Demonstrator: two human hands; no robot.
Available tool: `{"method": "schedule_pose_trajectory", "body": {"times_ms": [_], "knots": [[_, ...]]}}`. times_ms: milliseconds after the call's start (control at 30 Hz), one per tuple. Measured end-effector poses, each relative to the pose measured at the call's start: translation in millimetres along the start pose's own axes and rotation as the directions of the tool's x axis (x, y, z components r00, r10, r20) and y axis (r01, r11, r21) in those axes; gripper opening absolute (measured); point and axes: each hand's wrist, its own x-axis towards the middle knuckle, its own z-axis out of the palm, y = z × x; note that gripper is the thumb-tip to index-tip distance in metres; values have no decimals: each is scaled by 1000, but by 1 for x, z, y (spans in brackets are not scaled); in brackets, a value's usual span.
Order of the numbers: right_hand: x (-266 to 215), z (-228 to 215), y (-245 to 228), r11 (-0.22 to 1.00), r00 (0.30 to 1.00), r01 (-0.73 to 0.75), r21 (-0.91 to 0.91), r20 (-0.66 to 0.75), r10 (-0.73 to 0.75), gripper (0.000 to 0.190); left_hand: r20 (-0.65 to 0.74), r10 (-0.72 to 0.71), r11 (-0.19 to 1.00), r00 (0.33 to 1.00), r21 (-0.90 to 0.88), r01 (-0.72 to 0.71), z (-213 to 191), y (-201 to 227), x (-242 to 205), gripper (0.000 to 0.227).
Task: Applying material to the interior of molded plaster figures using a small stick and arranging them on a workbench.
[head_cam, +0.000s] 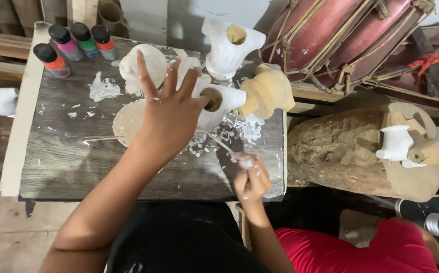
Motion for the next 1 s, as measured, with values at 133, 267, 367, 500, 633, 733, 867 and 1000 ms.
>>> {"method": "schedule_pose_trajectory", "body": {"times_ms": [133,267,367,500,633,733,867,1000], "knots": [[-5,-12,9,974,996,-91,-206,-42,84,18,356,-74,994,931,-44,96,-26,4,16,48],[0,-5,5,993,993,-111,25,-40,112,20,287,-65,998,956,11,64,-15,4,8,43],[8,-12,7,978,978,-207,-1,-34,207,20,256,-69,998,964,19,66,-15,7,7,44],[44,-14,-3,942,943,-328,-67,-85,322,28,264,-109,994,958,20,108,-21,11,8,49],[26,-13,25,948,960,-264,-178,-146,240,21,266,-132,991,955,-1,137,-20,15,5,46],[22,-15,26,980,980,-186,-64,-83,181,22,201,-142,990,969,8,143,-18,17,2,43],[-5,-23,30,991,992,-128,-33,3,128,28,259,-178,982,949,-10,187,-24,20,6,53],[29,-17,-6,982,982,-187,19,7,187,23,78,-140,990,987,21,139,-16,22,-5,43]]}}
